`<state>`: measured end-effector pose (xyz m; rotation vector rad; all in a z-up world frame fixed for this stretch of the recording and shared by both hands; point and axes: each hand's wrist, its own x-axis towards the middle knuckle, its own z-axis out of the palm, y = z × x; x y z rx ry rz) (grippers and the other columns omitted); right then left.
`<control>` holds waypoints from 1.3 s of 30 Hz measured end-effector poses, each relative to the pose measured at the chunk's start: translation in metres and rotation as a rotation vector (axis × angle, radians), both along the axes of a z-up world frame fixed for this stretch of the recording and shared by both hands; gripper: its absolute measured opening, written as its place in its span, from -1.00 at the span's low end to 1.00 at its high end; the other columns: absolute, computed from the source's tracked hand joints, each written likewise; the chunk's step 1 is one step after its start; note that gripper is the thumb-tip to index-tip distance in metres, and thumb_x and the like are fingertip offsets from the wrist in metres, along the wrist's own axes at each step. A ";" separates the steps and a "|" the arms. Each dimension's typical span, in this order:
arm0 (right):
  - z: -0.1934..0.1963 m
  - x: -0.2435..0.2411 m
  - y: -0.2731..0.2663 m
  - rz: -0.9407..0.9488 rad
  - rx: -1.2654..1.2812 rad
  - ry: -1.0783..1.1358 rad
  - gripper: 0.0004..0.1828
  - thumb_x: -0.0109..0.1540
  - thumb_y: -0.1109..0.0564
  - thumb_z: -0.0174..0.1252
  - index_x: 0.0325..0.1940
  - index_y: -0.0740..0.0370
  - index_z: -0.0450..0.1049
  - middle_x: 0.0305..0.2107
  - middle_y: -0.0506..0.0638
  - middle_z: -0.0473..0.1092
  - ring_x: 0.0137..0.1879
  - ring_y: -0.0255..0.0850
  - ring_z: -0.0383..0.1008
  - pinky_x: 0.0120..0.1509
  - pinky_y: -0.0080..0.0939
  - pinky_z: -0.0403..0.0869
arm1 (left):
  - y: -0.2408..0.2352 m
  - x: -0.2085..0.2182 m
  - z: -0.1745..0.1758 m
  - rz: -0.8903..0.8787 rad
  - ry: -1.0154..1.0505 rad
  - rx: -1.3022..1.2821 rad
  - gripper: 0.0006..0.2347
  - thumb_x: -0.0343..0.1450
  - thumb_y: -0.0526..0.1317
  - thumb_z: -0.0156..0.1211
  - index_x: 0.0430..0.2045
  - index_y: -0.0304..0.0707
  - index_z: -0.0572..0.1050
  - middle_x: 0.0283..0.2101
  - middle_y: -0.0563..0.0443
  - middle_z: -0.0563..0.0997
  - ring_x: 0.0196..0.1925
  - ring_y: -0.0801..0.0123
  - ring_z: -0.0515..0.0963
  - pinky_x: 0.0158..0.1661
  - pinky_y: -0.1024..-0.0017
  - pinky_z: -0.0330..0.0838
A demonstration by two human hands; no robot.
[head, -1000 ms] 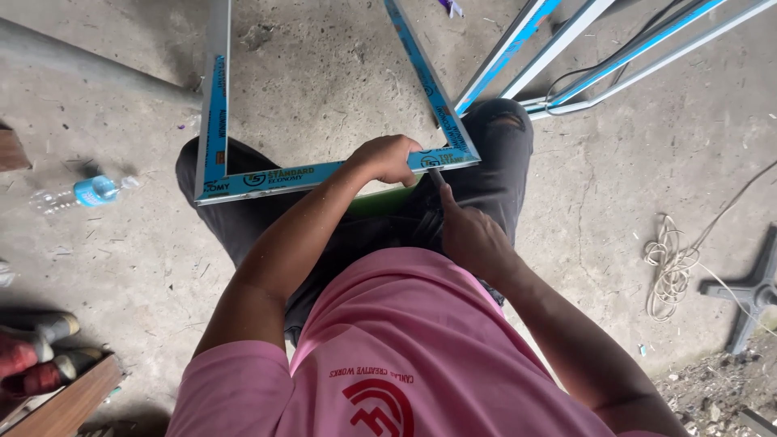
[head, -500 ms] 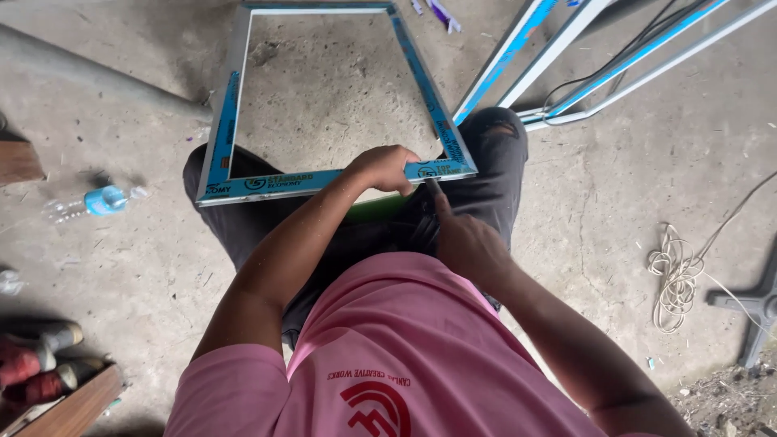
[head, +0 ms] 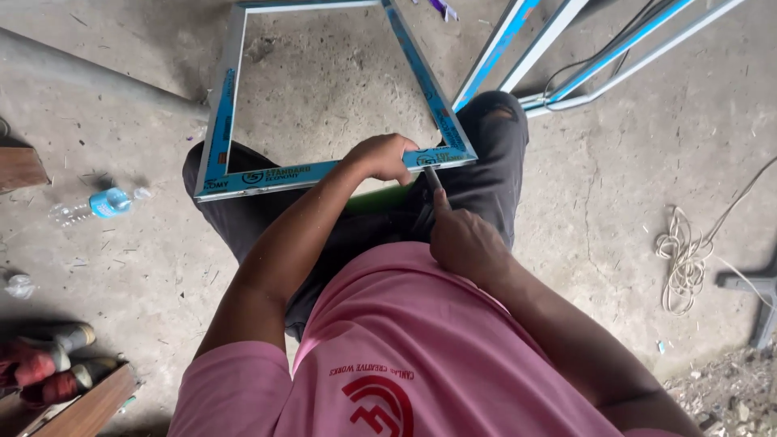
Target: Assembling aluminum frames by drilling holes and installing rivets using a power drill and a hand riveter.
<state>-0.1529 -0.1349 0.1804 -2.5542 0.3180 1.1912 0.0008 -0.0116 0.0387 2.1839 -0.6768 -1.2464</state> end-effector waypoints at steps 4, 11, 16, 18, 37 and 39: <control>-0.017 0.004 0.002 0.010 -0.004 -0.039 -0.22 0.23 0.25 -0.20 0.57 0.42 -0.06 -0.30 0.43 0.55 -0.13 0.32 0.62 -0.10 0.32 0.58 | 0.000 -0.003 -0.011 -0.025 -0.025 -0.003 -0.55 0.00 -0.17 0.32 -0.20 0.19 0.66 -0.61 0.13 0.43 -0.52 0.24 0.55 -0.42 0.33 0.35; -0.021 0.002 -0.004 0.019 -0.043 -0.038 -0.22 0.23 0.25 -0.18 0.58 0.35 -0.05 -0.37 0.36 0.56 -0.16 0.30 0.62 -0.16 0.32 0.56 | 0.001 -0.006 -0.007 0.000 -0.010 -0.006 -0.54 0.00 -0.18 0.32 -0.17 0.15 0.66 -0.55 0.09 0.50 -0.44 0.20 0.59 -0.37 0.33 0.38; -0.010 -0.011 -0.012 -0.008 0.003 -0.078 -0.21 0.23 0.26 -0.13 0.59 0.23 0.00 -0.37 0.36 0.56 -0.16 0.31 0.62 -0.16 0.31 0.55 | 0.007 -0.006 -0.005 0.005 0.000 0.009 -0.51 0.00 -0.15 0.33 -0.14 0.22 0.64 -0.54 0.09 0.51 -0.40 0.19 0.62 -0.34 0.32 0.41; -0.018 -0.002 -0.020 0.015 -0.006 -0.083 -0.23 0.25 0.15 -0.12 0.59 0.25 0.00 -0.35 0.31 0.57 -0.14 0.28 0.62 -0.14 0.30 0.55 | 0.002 0.001 -0.013 -0.010 -0.030 0.018 -0.50 0.04 -0.16 0.34 -0.07 0.15 0.64 -0.48 0.04 0.56 -0.35 0.14 0.64 -0.29 0.27 0.43; -0.011 0.000 -0.005 0.038 -0.063 -0.034 -0.21 0.25 0.18 -0.16 0.60 0.26 -0.08 -0.33 0.30 0.57 -0.10 0.31 0.60 -0.10 0.35 0.53 | 0.004 -0.006 -0.013 -0.002 -0.015 0.002 -0.63 0.01 -0.17 0.34 -0.30 0.15 0.64 -0.51 0.07 0.53 -0.39 0.16 0.61 -0.36 0.28 0.39; -0.010 -0.014 -0.009 -0.012 -0.032 -0.020 -0.18 0.24 0.17 -0.12 0.61 0.14 -0.09 -0.32 0.31 0.57 -0.10 0.31 0.61 -0.08 0.35 0.54 | 0.006 -0.006 -0.016 0.003 0.001 0.028 -0.57 0.02 -0.16 0.34 -0.19 0.16 0.65 -0.51 0.08 0.52 -0.39 0.16 0.61 -0.34 0.28 0.42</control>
